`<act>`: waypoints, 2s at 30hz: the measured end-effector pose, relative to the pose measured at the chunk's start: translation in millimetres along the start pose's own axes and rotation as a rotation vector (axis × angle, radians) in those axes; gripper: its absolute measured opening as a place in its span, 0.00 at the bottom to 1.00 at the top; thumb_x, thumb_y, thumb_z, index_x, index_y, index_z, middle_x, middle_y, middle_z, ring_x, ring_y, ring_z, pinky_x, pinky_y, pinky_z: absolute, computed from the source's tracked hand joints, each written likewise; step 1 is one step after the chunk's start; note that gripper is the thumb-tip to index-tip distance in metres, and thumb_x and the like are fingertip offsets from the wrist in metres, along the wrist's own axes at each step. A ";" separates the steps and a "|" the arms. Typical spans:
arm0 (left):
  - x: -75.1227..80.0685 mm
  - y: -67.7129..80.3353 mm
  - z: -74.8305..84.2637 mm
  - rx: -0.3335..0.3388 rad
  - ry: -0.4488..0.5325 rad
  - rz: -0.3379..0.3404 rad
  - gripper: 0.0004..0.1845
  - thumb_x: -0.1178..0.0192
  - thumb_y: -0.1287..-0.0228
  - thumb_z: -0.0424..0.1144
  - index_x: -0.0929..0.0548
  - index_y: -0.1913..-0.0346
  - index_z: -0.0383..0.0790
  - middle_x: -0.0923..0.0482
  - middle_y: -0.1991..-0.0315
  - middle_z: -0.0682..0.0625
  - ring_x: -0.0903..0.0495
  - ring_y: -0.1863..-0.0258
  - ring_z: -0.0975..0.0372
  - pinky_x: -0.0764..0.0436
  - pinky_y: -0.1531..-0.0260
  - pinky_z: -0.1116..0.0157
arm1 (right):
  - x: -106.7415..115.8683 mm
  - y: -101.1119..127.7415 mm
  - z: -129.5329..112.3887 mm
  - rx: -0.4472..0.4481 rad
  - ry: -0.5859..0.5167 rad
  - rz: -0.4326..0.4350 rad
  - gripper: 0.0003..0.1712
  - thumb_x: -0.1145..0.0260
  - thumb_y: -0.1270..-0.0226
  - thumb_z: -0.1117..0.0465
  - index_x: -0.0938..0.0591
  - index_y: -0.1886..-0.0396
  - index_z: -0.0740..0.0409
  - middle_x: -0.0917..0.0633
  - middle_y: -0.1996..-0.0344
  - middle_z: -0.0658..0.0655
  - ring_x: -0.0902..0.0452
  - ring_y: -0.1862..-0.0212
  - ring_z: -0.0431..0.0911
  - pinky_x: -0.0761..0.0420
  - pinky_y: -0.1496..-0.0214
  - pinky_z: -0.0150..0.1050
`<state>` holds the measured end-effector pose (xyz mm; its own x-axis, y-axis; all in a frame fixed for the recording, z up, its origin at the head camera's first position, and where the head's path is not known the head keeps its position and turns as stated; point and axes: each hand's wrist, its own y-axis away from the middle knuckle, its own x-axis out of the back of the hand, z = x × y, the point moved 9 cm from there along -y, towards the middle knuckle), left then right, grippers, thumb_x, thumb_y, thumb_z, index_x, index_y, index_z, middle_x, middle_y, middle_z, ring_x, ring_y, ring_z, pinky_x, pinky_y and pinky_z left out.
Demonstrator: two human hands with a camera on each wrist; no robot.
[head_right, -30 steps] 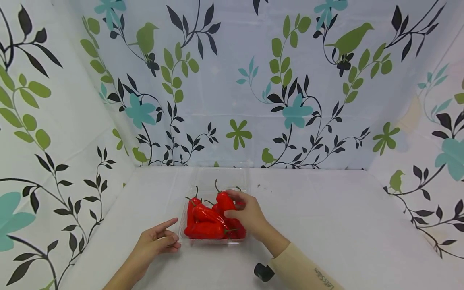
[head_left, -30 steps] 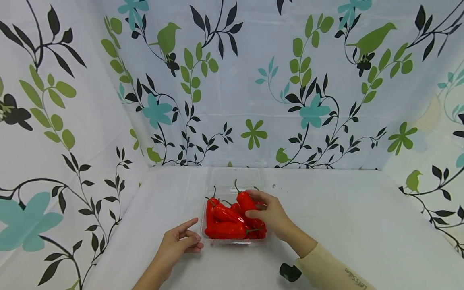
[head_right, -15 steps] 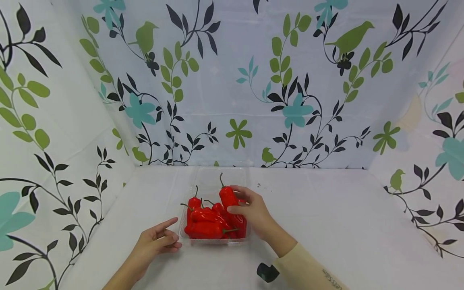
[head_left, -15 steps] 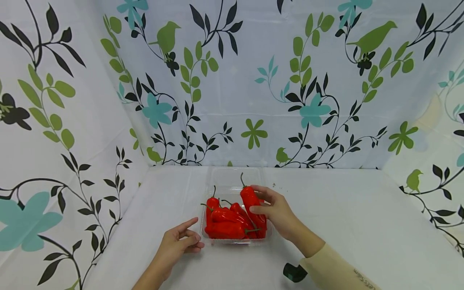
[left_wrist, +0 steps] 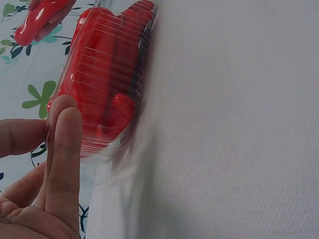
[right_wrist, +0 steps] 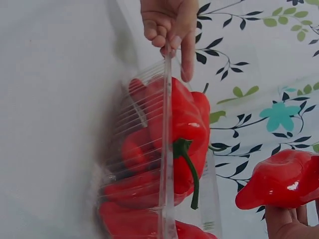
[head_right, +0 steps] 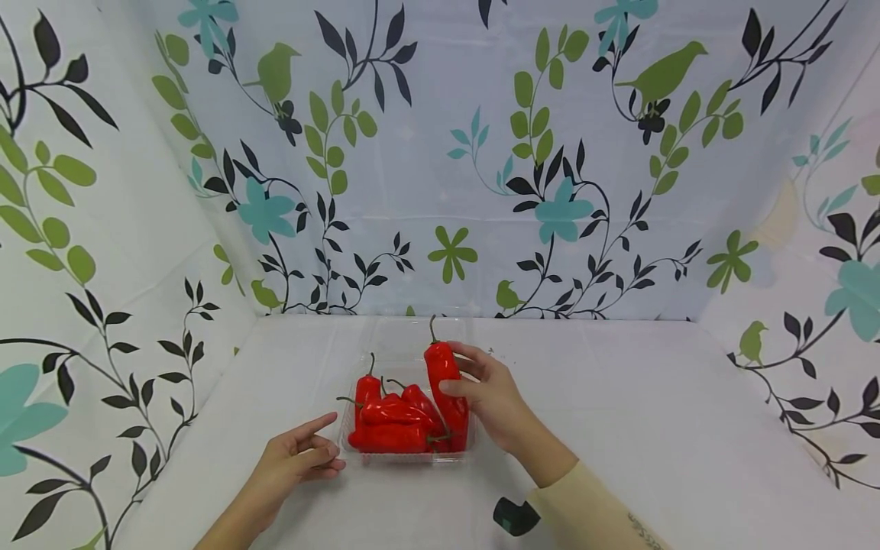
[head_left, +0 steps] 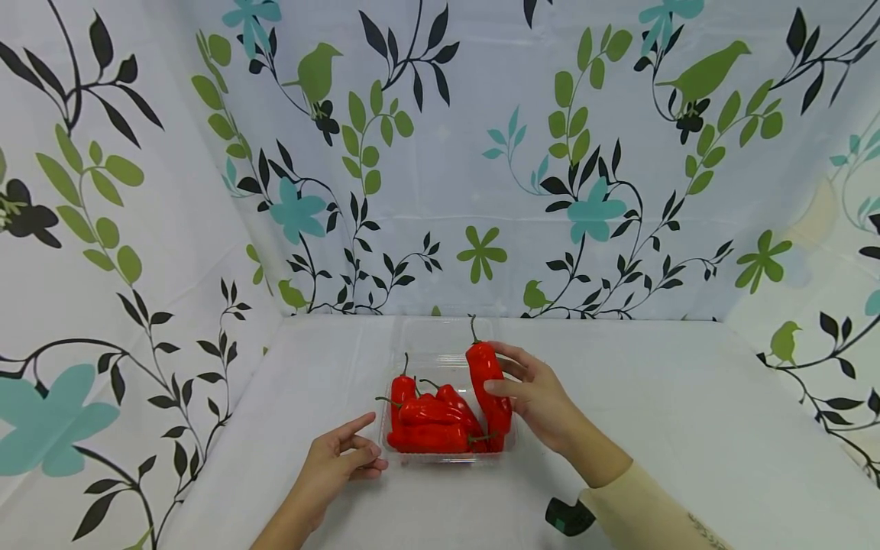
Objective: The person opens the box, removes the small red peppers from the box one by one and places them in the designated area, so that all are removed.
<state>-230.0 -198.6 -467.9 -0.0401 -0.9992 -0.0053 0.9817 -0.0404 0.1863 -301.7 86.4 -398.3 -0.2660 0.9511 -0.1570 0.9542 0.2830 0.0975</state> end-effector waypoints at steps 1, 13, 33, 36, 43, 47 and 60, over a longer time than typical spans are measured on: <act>0.0 0.1 0.1 -0.001 0.000 -0.001 0.32 0.39 0.32 0.26 0.34 0.26 0.29 0.20 0.62 0.41 0.12 0.62 0.50 0.12 0.58 0.58 | 0.4 0.3 -0.8 0.000 -0.011 -0.003 0.38 0.29 0.36 0.68 0.31 0.28 0.49 0.29 0.32 0.59 0.32 0.32 0.57 0.18 0.40 0.50; 0.8 0.5 -1.2 -0.002 0.007 -0.008 0.33 0.39 0.32 0.27 0.35 0.26 0.29 0.20 0.62 0.40 0.12 0.63 0.51 0.12 0.58 0.58 | 8.1 6.7 -11.9 -0.015 -0.093 -0.014 0.40 0.32 0.33 0.68 0.36 0.24 0.51 0.31 0.30 0.60 0.34 0.31 0.58 0.19 0.39 0.50; 1.9 -0.3 2.3 -0.022 -0.009 -0.020 0.32 0.39 0.32 0.27 0.34 0.27 0.28 0.20 0.62 0.41 0.12 0.63 0.50 0.12 0.58 0.58 | 70.9 15.7 -13.4 0.011 0.037 0.117 0.43 0.31 0.30 0.62 0.42 0.21 0.52 0.37 0.28 0.62 0.37 0.31 0.58 0.17 0.43 0.43; 2.4 0.0 2.1 -0.022 -0.013 -0.015 0.32 0.39 0.32 0.27 0.34 0.27 0.28 0.20 0.62 0.40 0.12 0.63 0.50 0.12 0.58 0.58 | 80.9 15.9 -11.7 0.003 0.050 0.147 0.43 0.32 0.29 0.62 0.43 0.20 0.51 0.38 0.27 0.61 0.39 0.30 0.58 0.17 0.43 0.42; 1.8 1.5 3.2 -0.026 -0.009 -0.018 0.32 0.40 0.33 0.26 0.34 0.27 0.27 0.21 0.62 0.40 0.12 0.63 0.50 0.12 0.58 0.59 | 106.7 14.2 -1.2 -0.022 0.095 0.198 0.45 0.30 0.30 0.60 0.43 0.19 0.48 0.41 0.25 0.61 0.41 0.29 0.58 0.17 0.43 0.40; 1.7 0.9 2.8 -0.025 -0.010 -0.019 0.32 0.40 0.33 0.26 0.34 0.27 0.27 0.21 0.62 0.41 0.12 0.63 0.50 0.12 0.58 0.59 | 125.1 14.9 5.7 -0.038 0.131 0.238 0.46 0.30 0.31 0.59 0.43 0.19 0.47 0.42 0.24 0.61 0.43 0.29 0.58 0.17 0.44 0.39; 1.5 1.9 2.9 -0.017 -0.011 -0.015 0.31 0.40 0.32 0.27 0.34 0.27 0.27 0.21 0.62 0.40 0.12 0.63 0.50 0.12 0.58 0.58 | 167.7 21.3 25.7 -0.109 0.230 0.330 0.48 0.30 0.30 0.57 0.46 0.18 0.51 0.46 0.22 0.64 0.50 0.25 0.62 0.18 0.44 0.38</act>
<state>-228.8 -200.2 -464.6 -0.0568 -0.9984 0.0024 0.9840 -0.0555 0.1694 -322.5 248.8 -447.8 0.0164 0.9923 0.1224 0.9766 -0.0422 0.2110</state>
